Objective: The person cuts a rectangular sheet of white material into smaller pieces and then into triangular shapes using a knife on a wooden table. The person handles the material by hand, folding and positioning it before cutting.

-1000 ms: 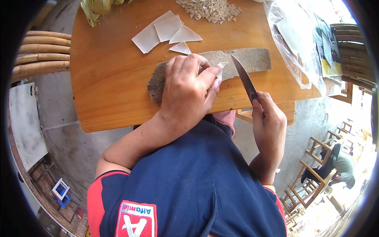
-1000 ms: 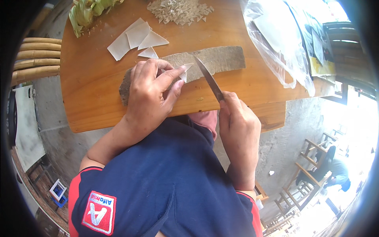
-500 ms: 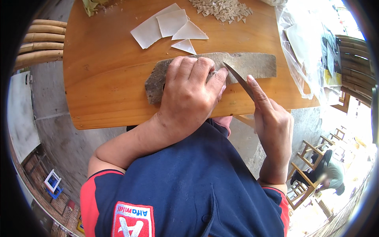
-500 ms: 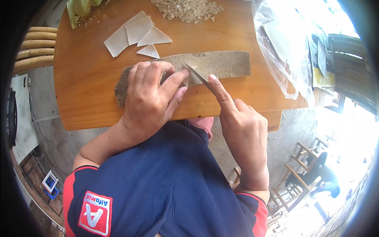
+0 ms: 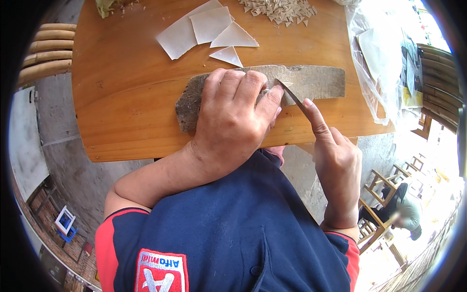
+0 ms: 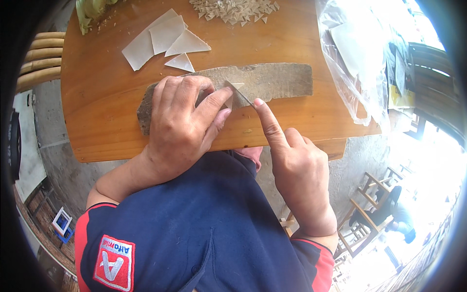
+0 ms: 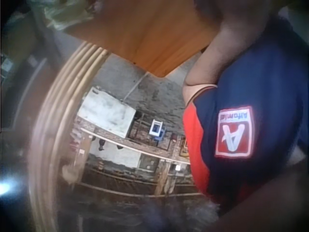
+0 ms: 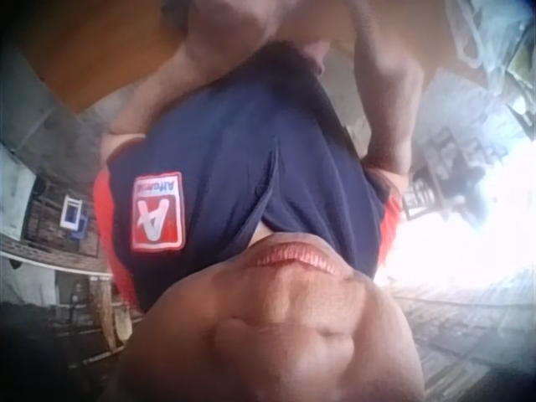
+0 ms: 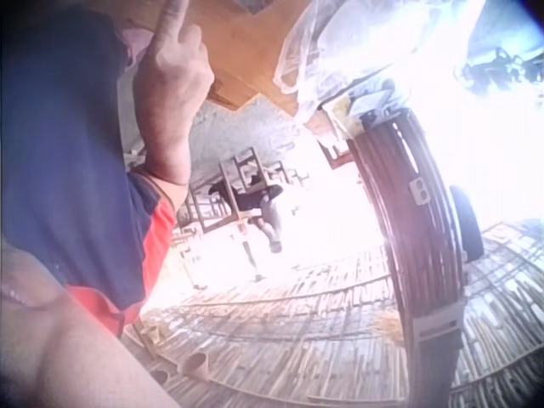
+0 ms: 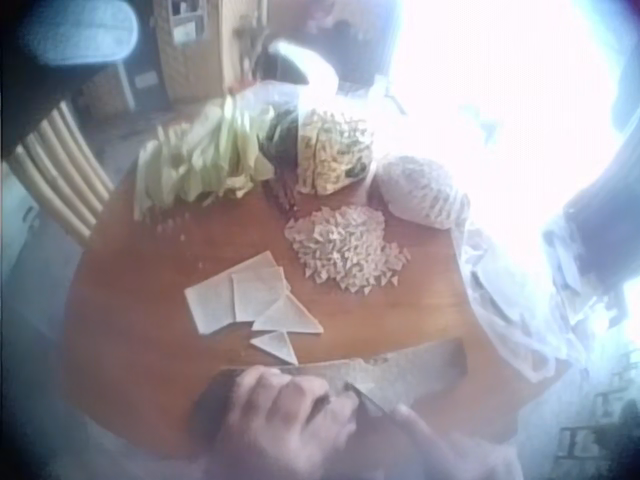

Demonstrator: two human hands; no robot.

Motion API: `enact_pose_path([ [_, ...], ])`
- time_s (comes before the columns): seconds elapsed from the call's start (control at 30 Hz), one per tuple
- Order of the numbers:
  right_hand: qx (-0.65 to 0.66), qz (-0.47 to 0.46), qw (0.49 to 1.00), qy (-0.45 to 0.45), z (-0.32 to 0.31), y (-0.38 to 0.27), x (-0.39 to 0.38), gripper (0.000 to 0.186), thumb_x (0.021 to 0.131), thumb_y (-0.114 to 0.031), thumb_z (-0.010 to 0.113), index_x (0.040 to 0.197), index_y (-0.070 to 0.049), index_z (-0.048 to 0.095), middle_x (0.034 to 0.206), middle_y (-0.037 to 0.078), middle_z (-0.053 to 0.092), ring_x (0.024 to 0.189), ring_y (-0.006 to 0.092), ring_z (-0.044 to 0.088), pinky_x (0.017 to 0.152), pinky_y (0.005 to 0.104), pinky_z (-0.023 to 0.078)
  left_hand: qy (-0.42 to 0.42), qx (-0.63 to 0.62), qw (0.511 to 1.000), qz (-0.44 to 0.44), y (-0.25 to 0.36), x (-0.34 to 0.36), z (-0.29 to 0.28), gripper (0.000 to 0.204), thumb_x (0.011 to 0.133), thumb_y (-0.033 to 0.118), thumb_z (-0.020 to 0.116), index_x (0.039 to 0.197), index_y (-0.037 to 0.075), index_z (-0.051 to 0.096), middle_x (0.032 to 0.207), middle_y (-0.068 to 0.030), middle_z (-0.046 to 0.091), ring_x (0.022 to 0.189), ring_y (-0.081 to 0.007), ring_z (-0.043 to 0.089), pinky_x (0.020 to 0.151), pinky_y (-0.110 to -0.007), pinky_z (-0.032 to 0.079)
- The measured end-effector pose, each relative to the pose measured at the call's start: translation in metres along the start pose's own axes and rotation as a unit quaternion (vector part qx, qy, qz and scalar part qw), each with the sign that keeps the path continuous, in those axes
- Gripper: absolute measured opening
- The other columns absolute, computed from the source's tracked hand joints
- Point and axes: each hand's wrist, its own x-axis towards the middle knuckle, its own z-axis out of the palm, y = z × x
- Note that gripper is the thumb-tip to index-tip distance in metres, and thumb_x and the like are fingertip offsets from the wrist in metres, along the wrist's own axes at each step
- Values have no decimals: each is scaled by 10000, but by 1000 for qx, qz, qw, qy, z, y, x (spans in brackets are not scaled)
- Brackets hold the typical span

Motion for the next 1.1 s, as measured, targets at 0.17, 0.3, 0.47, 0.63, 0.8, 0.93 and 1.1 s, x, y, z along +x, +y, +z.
enact_pose_path([
  [0.17,10,3,1000,-10,0,-2,0,750,784,122,602,1466,-189,580,648,83,495,548,215,569,559,390,507,7,-4,1000,4,-1,1,-1,289,827,144,760,1106,79,725,1025,-67,583,952,-271,549,876,-432,432],
  [0.3,69,45,996,-35,-4,4,-8,672,854,106,597,1464,-174,578,685,109,583,586,235,630,598,387,529,13,-6,1000,4,-2,0,1,304,825,145,761,1121,84,727,1019,-67,585,939,-267,548,878,-434,431],
  [0.47,94,83,992,-9,0,11,-19,573,943,81,556,1463,-161,575,873,198,701,693,270,705,668,390,553,9,-19,1000,-6,-4,0,2,347,826,160,763,1168,111,727,1018,-62,580,935,-257,543,892,-426,424],
  [0.63,143,96,985,11,2,8,-17,590,934,75,563,1468,-175,571,967,218,717,767,305,721,710,392,558,-5,-8,1000,-3,-2,0,4,435,816,201,781,1244,163,709,1032,-46,554,966,-239,525,932,-435,399],
  [0.8,28,67,997,-8,-4,21,-3,632,903,70,579,1469,-212,573,906,190,709,752,307,709,708,412,553,-40,-5,999,-10,-1,0,0,511,803,239,797,1298,185,686,1058,-44,535,993,-237,504,945,-443,380],
  [0.93,-2,48,998,-29,-11,26,-3,635,896,60,589,1463,-227,581,827,172,686,706,297,694,680,423,545,-55,0,998,-20,0,1,-1,538,799,255,804,1317,195,675,1068,-52,516,1000,-242,487,957,-451,368],
  [1.1,-32,24,999,3,-10,22,-10,787,758,85,664,1446,-292,598,602,38,437,520,165,526,532,370,490,-63,2,998,-20,1,2,2,548,800,261,806,1328,201,669,1063,-56,489,995,-242,472,969,-464,359],
])
